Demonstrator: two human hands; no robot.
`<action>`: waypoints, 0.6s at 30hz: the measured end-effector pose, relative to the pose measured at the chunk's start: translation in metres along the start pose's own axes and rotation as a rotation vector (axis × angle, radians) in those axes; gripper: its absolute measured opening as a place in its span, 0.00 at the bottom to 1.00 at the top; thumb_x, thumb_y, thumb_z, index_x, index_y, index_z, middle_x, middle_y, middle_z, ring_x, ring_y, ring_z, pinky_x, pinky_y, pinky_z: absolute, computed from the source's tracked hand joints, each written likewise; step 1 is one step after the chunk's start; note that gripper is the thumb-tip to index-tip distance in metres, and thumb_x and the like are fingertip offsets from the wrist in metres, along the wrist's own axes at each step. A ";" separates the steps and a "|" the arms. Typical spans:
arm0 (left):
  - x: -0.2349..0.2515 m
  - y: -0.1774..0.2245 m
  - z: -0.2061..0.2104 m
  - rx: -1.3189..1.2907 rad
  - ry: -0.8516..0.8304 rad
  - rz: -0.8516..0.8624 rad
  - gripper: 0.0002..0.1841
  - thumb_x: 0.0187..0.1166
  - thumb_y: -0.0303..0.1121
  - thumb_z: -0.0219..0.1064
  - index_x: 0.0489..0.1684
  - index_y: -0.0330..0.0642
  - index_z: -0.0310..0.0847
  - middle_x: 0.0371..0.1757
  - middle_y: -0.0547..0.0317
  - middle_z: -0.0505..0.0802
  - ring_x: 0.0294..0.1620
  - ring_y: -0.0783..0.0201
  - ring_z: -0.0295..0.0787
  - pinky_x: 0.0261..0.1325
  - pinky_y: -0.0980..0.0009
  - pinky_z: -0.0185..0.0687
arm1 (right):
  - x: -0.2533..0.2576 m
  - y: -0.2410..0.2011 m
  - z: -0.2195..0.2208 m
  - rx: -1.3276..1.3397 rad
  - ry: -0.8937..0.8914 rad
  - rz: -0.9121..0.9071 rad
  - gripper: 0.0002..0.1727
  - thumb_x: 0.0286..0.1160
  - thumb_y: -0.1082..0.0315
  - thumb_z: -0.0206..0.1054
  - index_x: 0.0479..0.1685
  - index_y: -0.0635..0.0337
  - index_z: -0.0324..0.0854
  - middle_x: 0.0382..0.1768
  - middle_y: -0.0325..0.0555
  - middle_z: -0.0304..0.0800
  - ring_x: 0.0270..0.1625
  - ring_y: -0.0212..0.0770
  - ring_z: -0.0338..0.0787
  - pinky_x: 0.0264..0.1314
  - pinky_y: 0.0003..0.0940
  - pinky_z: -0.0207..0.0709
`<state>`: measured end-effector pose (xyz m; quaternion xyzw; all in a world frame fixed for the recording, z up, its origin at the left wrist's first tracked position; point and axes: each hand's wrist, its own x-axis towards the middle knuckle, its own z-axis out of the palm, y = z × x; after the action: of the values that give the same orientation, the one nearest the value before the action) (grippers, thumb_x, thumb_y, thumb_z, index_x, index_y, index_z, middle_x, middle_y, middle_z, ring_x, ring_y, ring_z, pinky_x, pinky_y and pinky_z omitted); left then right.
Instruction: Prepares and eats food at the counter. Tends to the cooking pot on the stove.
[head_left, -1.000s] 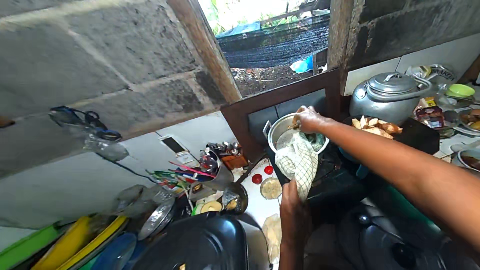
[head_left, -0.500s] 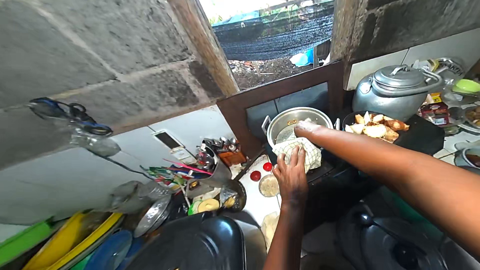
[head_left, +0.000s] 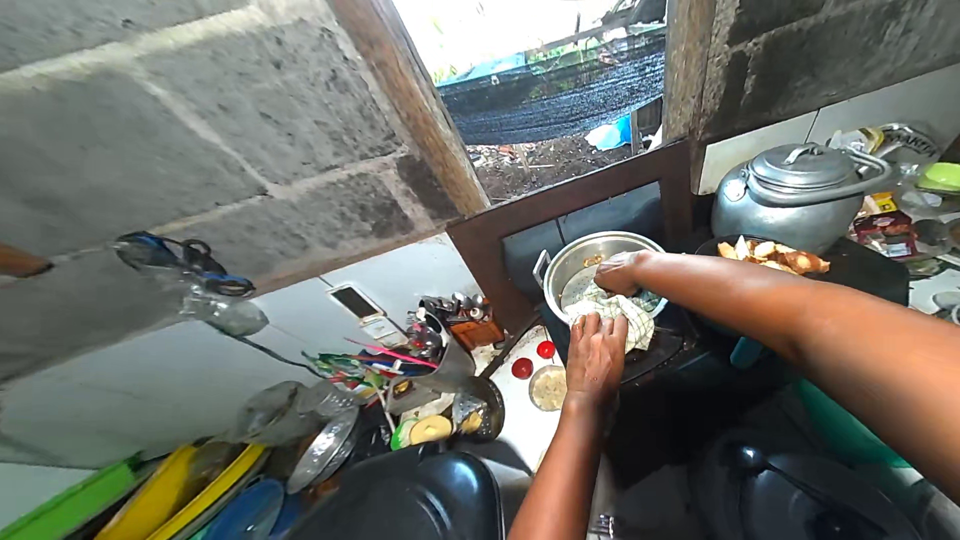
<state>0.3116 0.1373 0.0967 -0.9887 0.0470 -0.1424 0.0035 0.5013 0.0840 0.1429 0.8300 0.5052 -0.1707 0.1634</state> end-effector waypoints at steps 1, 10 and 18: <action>0.001 0.001 -0.001 -0.005 -0.028 -0.021 0.15 0.82 0.19 0.54 0.57 0.38 0.85 0.52 0.48 0.94 0.66 0.45 0.86 0.73 0.50 0.73 | -0.001 0.001 0.001 0.002 0.009 -0.008 0.13 0.79 0.67 0.69 0.50 0.70 0.85 0.53 0.65 0.88 0.60 0.66 0.88 0.59 0.68 0.78; 0.006 0.002 -0.005 -0.037 -0.146 -0.082 0.17 0.86 0.21 0.50 0.62 0.37 0.83 0.58 0.46 0.92 0.72 0.45 0.82 0.74 0.52 0.72 | 0.010 0.010 0.010 0.056 0.035 -0.028 0.16 0.82 0.63 0.68 0.58 0.65 0.83 0.54 0.63 0.88 0.62 0.65 0.87 0.57 0.70 0.77; 0.013 0.005 -0.010 -0.041 -0.238 -0.136 0.17 0.87 0.22 0.48 0.64 0.35 0.81 0.61 0.45 0.91 0.75 0.46 0.80 0.80 0.52 0.67 | -0.007 0.014 -0.002 0.092 0.105 -0.093 0.14 0.80 0.65 0.68 0.53 0.67 0.85 0.47 0.62 0.89 0.57 0.62 0.89 0.58 0.63 0.78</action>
<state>0.3207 0.1312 0.1095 -0.9994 -0.0182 -0.0230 -0.0209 0.5110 0.0734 0.1492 0.8201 0.5428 -0.1572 0.0902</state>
